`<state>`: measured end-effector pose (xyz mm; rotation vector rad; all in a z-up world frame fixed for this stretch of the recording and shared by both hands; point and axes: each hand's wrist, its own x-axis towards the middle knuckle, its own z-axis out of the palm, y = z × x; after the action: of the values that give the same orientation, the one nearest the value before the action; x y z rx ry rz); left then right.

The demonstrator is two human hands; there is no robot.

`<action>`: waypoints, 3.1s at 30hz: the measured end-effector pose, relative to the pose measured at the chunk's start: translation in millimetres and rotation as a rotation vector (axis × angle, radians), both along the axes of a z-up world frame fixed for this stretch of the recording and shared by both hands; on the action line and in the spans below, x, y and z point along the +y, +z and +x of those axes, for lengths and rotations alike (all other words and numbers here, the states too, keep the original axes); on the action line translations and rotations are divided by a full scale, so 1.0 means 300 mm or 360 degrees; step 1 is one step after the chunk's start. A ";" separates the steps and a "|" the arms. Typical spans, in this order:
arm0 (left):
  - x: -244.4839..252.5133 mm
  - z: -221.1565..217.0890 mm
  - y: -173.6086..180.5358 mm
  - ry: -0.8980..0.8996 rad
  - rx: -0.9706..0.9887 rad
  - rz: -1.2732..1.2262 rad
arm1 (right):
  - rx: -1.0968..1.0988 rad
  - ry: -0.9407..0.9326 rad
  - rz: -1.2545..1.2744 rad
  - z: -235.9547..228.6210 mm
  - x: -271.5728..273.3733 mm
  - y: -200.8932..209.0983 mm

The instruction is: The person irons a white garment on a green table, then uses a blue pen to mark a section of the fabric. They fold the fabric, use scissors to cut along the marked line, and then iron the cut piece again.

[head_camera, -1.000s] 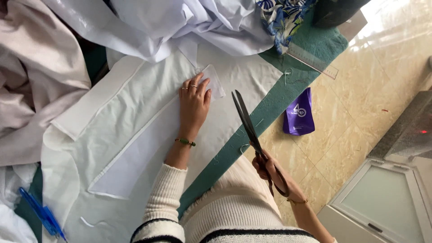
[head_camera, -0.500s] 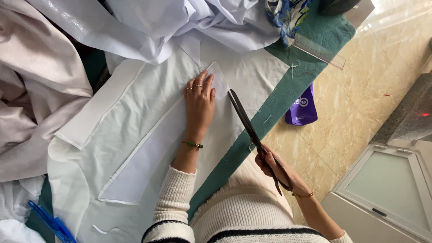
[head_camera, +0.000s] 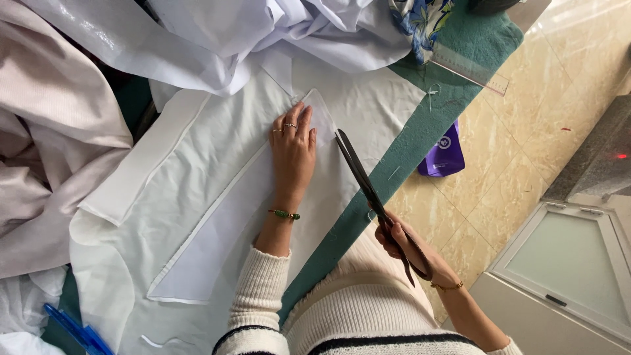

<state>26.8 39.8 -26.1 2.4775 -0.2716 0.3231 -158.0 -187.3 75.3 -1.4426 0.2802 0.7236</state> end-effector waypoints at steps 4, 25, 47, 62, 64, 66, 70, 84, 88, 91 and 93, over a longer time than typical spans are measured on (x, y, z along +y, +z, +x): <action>0.003 0.000 0.016 -0.0009 0.0000 0.0047 | 0.0014 -0.0016 0.0041 0.030 0.022 0.030; -0.005 -0.004 0.039 0.0057 -0.0015 0.0123 | -0.0054 0.0257 -0.0820 0.188 0.163 0.114; -0.008 -0.009 0.027 0.0024 -0.0083 0.0469 | 0.0026 -0.0115 -0.0446 0.061 0.030 -0.020; -0.025 0.004 0.108 0.0049 -0.0009 0.0613 | 0.0001 -0.0140 -0.0187 0.083 0.031 -0.002; -0.033 0.010 0.092 0.0072 0.0003 0.0632 | -0.0014 -0.0139 -0.0093 0.087 0.040 -0.003; -0.046 0.014 0.079 0.0091 0.0013 0.0651 | -0.0030 -0.0143 0.0001 0.084 0.042 -0.012; -0.060 0.009 0.066 0.0165 -0.0001 0.0691 | -0.0034 -0.0093 0.0011 0.059 0.033 -0.049; -0.071 -0.047 0.115 0.0158 -0.0026 0.0655 | -0.0001 -0.0107 0.0097 0.082 0.023 -0.040; -0.091 -0.096 0.160 0.0081 0.0054 0.0565 | -0.0050 -0.0080 0.0034 0.117 0.002 -0.047; -0.101 -0.114 0.133 0.0071 0.0159 0.0625 | -0.0060 -0.0039 -0.0003 0.174 -0.012 -0.056; -0.103 -0.112 0.112 0.0105 0.0167 0.0610 | -0.0086 -0.0002 -0.0004 0.223 -0.018 -0.055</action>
<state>-6.8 8.8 7.5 2.8754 -0.2249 0.1792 -91.0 -192.7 58.8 -1.4620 0.2401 0.6826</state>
